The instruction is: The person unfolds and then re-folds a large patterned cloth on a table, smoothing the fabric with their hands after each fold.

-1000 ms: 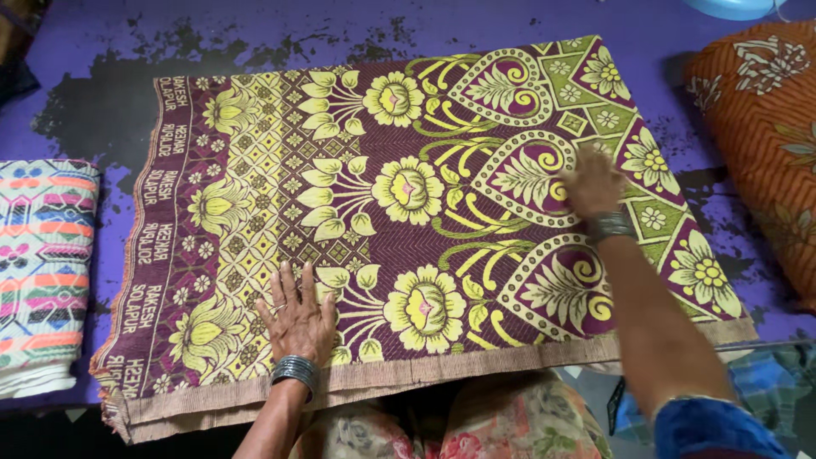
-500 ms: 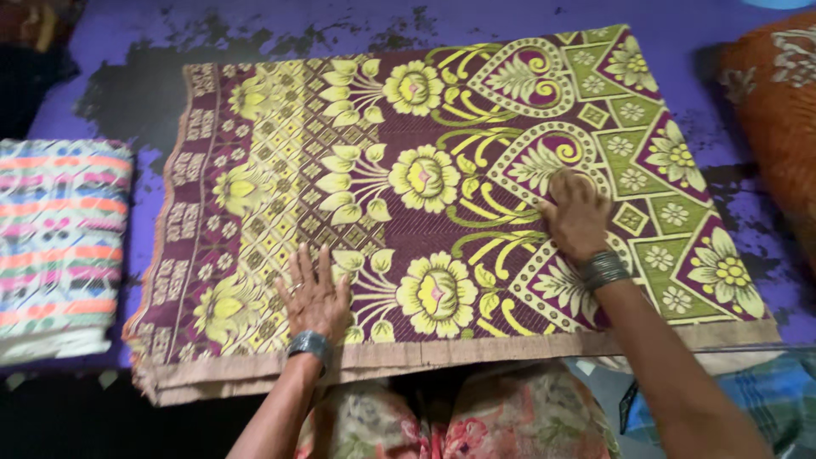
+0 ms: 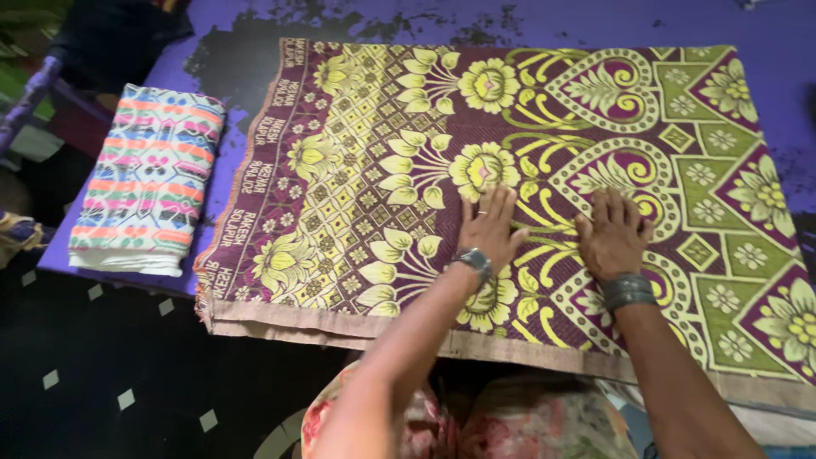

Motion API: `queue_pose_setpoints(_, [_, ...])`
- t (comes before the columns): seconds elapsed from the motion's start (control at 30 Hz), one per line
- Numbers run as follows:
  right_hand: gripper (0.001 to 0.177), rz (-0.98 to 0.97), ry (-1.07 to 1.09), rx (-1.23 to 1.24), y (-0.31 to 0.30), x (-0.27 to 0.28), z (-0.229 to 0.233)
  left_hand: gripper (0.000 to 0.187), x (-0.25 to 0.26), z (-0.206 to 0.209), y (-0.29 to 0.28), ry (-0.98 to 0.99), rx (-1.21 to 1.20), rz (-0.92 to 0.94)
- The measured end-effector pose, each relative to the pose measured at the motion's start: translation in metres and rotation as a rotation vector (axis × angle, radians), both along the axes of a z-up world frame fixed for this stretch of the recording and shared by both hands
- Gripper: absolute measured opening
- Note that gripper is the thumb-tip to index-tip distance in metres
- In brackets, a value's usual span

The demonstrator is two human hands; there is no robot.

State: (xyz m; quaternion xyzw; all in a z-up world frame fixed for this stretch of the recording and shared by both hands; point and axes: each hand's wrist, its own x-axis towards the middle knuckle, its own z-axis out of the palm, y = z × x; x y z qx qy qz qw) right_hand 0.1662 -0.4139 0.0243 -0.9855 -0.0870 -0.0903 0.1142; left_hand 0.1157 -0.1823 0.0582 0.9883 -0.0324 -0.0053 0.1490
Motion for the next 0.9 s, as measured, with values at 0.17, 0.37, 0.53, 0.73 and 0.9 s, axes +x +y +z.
queue_pose_setpoints(0.17, [0.065,0.033,-0.001,-0.036,0.000,0.003,-0.001,0.076,0.028,0.000,0.040,0.006,0.090,0.133])
queue_pose_setpoints(0.37, [0.065,0.024,0.004,-0.050,-0.001,0.003,-0.001,0.074,0.008,-0.009,0.176,0.142,-0.092,0.505])
queue_pose_setpoints(0.53, [0.065,0.006,-0.007,-0.057,-0.003,0.005,-0.005,0.076,-0.005,-0.037,0.262,-0.047,0.154,0.660])
queue_pose_setpoints(0.73, [0.063,0.025,-0.024,-0.046,0.001,0.003,0.001,0.048,0.028,-0.021,0.208,0.178,0.119,0.534])
queue_pose_setpoints(0.9, [0.063,0.012,-0.013,-0.055,0.001,0.001,0.002,0.069,0.058,-0.016,0.196,0.086,0.193,0.295])
